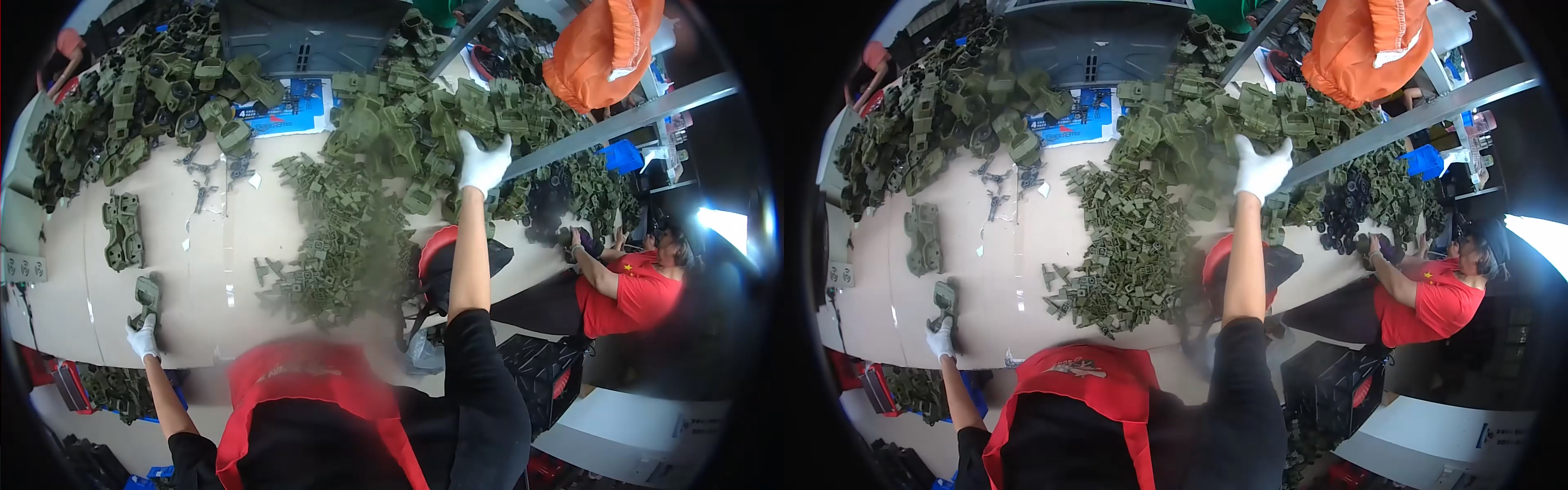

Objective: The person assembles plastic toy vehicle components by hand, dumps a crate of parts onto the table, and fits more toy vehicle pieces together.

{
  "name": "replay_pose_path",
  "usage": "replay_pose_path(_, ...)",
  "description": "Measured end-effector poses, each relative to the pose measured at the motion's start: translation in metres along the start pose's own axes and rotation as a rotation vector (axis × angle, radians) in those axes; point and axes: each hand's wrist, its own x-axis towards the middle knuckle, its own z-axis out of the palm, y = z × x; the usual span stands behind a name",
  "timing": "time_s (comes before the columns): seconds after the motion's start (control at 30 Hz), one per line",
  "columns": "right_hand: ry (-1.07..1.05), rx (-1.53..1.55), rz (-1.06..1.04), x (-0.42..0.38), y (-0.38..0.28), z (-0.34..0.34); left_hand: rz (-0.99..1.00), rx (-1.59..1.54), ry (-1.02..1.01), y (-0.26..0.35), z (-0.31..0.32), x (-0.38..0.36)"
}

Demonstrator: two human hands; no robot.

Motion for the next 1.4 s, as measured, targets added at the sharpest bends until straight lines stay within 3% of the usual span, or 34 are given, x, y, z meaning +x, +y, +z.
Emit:
replay_pose_path(0.13, -0.033, -0.236, 0.067, 0.021, -0.043, 0.029, 0.001, 0.094, -0.046, -0.016, -0.007, 0.010)
replay_pose_path(0.17, -0.092, -0.310, 0.123, 0.029, -0.053, 0.031, -0.074, 0.118, -0.098, -0.009, -0.010, 0.006)
replay_pose_path(0.2, -0.139, -0.362, 0.157, 0.038, -0.053, 0.037, -0.159, 0.138, -0.138, 0.008, -0.008, -0.004)
replay_pose_path(0.23, -0.157, -0.403, 0.155, 0.045, -0.045, 0.048, -0.245, 0.158, -0.135, 0.065, -0.005, -0.037)
replay_pose_path(0.3, -0.122, -0.306, 0.110, 0.051, -0.026, 0.062, -0.182, -0.149, -0.258, 0.094, 0.001, -0.065)
replay_pose_path(0.4, -0.117, -0.369, 0.002, 0.067, 0.002, 0.078, -0.351, -0.420, -0.461, 0.176, 0.012, -0.121)
replay_pose_path(0.47, -0.337, -0.328, 0.013, 0.091, 0.026, 0.083, -0.268, -0.517, -0.457, 0.193, 0.033, -0.150)
replay_pose_path(0.53, -0.212, -0.478, 0.021, 0.050, -0.035, 0.034, -0.077, -0.402, -0.439, 0.207, 0.056, -0.168)
replay_pose_path(0.57, -0.225, -0.464, -0.078, 0.040, -0.045, 0.016, -0.109, -0.523, -0.490, 0.220, 0.064, -0.180)
replay_pose_path(0.6, -0.239, -0.458, -0.064, 0.005, -0.088, -0.016, -0.084, -0.376, -0.551, 0.243, 0.064, -0.187)
replay_pose_path(0.67, -0.339, 0.259, -0.288, -0.051, -0.071, -0.019, -0.021, -0.383, -0.501, 0.277, 0.073, -0.208)
replay_pose_path(0.7, -0.762, 0.777, 0.176, -0.102, -0.111, -0.059, -0.016, -0.385, -0.525, 0.286, 0.082, -0.217)
replay_pose_path(0.77, -1.147, 0.769, 0.044, -0.187, -0.117, -0.081, -0.126, -0.523, -0.483, 0.300, 0.096, -0.232)
replay_pose_path(0.8, -1.347, 0.822, 0.237, -0.218, -0.132, -0.096, -0.116, -0.517, -0.501, 0.303, 0.099, -0.238)
replay_pose_path(0.83, -1.382, 0.938, 0.350, -0.241, -0.136, -0.099, 0.128, -0.321, -0.494, 0.304, 0.100, -0.244)
replay_pose_path(0.87, -1.216, 1.222, 0.280, -0.249, -0.152, -0.103, 0.370, -0.123, -0.478, 0.303, 0.100, -0.248)
replay_pose_path(0.93, -1.155, 1.429, 0.880, -0.219, -0.141, -0.094, 0.453, -0.048, -0.584, 0.310, 0.085, -0.246)
replay_pose_path(0.97, -1.278, 1.630, 0.549, -0.203, -0.125, -0.089, 0.664, 0.046, -0.570, 0.310, 0.080, -0.242)
replay_pose_path(1.0, -1.259, 1.214, 0.442, -0.188, -0.140, -0.099, 0.873, 0.137, -0.547, 0.311, 0.075, -0.238)
replay_pose_path(1.07, -1.663, 0.685, -0.468, -0.172, -0.135, -0.109, 0.955, 0.070, -0.552, 0.320, 0.066, -0.228)
replay_pose_path(1.1, -1.868, 0.596, -0.347, -0.182, -0.134, -0.109, 1.044, 0.103, -0.566, 0.324, 0.061, -0.224)
replay_pose_path(1.13, -1.861, 0.542, -0.515, -0.190, -0.143, -0.114, 1.135, 0.138, -0.579, 0.326, 0.058, -0.219)
replay_pose_path(1.17, -1.853, 0.642, -0.289, -0.201, -0.144, -0.115, 1.231, 0.079, -0.421, 0.321, 0.064, -0.214)
replay_pose_path(1.2, -1.829, 0.734, -0.064, -0.213, -0.144, -0.116, 1.231, 0.074, -0.414, 0.320, 0.065, -0.217)
replay_pose_path(1.27, -1.601, 0.920, 0.271, -0.232, -0.148, -0.119, 0.639, -0.179, -0.214, 0.323, 0.067, -0.223)
replay_pose_path(1.3, -1.573, 1.009, 0.444, -0.247, -0.150, -0.120, 0.403, -0.286, -0.420, 0.307, 0.076, -0.218)
replay_pose_path(1.33, -1.534, 1.022, 0.437, -0.262, -0.159, -0.126, 0.402, -0.284, -0.417, 0.294, 0.084, -0.222)
replay_pose_path(1.4, -1.557, 0.886, 0.009, -0.296, -0.150, -0.126, 0.167, -0.548, -0.789, 0.276, 0.092, -0.235)
